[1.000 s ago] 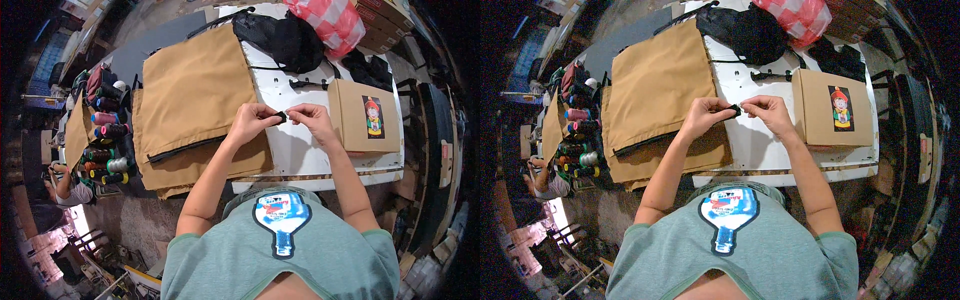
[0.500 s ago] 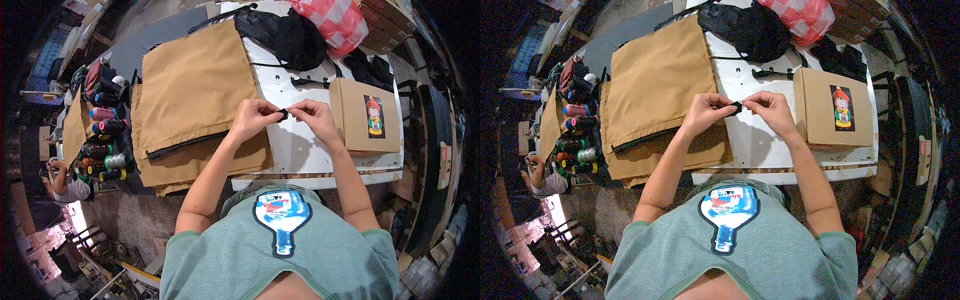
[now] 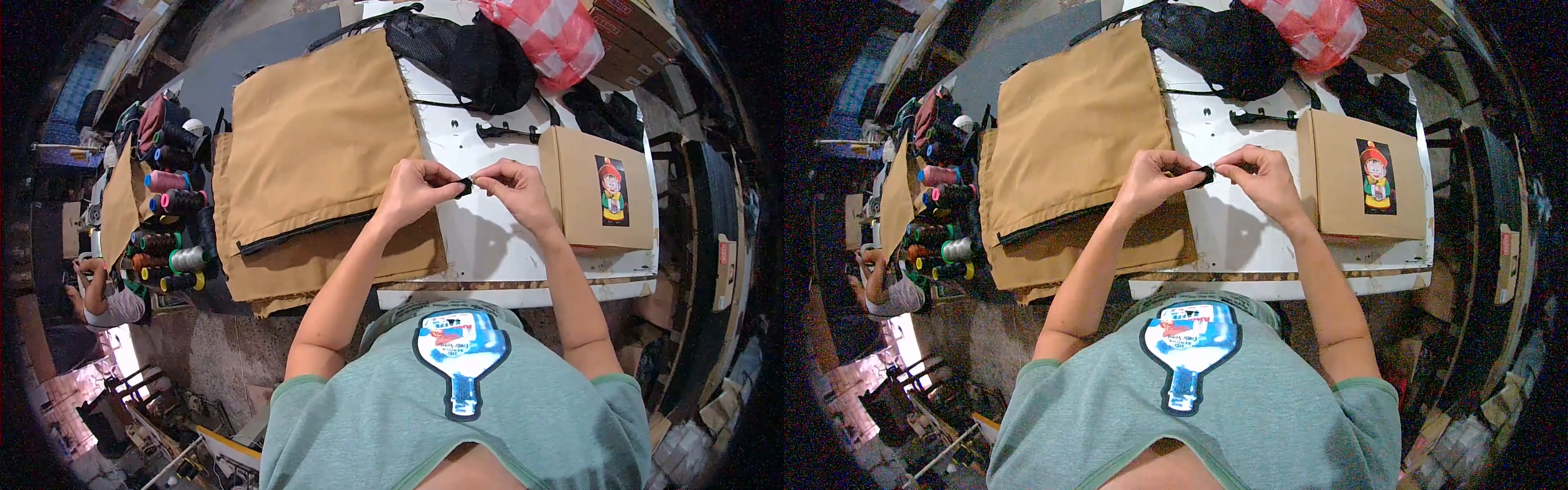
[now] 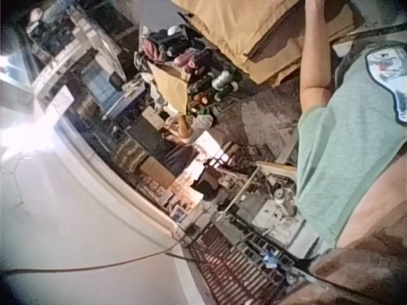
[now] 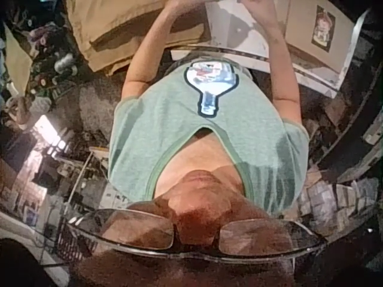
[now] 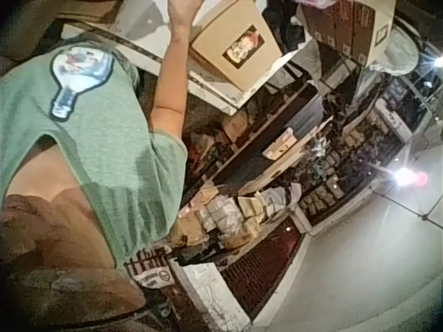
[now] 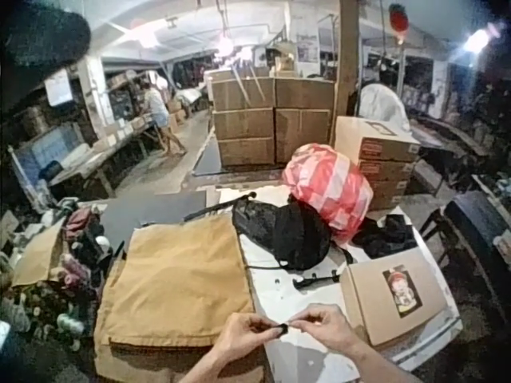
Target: The person is preparing leather components for a bag, specifically trimming and checking a zipper assembly and then consulting with a colleague at a sewing station.
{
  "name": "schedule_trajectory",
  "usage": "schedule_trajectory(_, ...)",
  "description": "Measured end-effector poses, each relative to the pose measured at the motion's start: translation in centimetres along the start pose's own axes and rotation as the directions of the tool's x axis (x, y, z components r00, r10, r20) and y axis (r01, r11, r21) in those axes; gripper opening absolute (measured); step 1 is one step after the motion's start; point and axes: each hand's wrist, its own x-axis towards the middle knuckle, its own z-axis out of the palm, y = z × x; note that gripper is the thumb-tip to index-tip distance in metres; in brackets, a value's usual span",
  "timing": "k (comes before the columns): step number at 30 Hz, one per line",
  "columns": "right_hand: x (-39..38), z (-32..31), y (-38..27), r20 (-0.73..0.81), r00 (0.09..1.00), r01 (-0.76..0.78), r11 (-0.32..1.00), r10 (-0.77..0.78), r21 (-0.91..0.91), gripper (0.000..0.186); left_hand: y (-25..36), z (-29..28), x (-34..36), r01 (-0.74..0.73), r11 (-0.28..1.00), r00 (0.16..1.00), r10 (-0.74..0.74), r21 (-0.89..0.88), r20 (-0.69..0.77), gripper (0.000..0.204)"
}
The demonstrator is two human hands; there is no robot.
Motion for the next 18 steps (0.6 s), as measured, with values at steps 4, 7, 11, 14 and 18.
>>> schedule_trajectory(4, 0.00, -0.06, 0.19, 0.002, 1.000, 0.014, 1.000, -0.014, -0.011, 0.008, -0.12, 0.05, 0.07, -0.005, 1.000, 1.000, 0.005, -0.011, 0.009, 0.017)
schedule_trajectory(7, 0.00, -0.11, 0.16, 0.002, 1.000, 0.030, 0.999, -0.030, -0.029, 0.008, -0.04, 0.03, 0.04, -0.013, 1.000, 1.000, 0.013, -0.008, 0.011, 0.017)
schedule_trajectory(11, -0.09, -0.09, -0.11, 0.000, 1.000, 0.028, 0.998, -0.028, -0.051, 0.008, 0.03, 0.11, -0.03, -0.013, 0.999, 1.000, 0.013, -0.034, 0.004, 0.018)
schedule_trajectory(14, -0.16, -0.13, -0.23, 0.001, 0.999, 0.035, 0.996, -0.035, -0.078, 0.008, 0.07, 0.07, -0.03, -0.027, 0.999, 1.000, 0.028, -0.022, 0.002, 0.018)
schedule_trajectory(18, -0.24, -0.16, -0.25, -0.002, 0.999, 0.033, 0.995, -0.034, -0.095, 0.009, 0.12, -0.03, 0.00, -0.001, 1.000, 1.000, 0.001, -0.016, 0.022, 0.018)
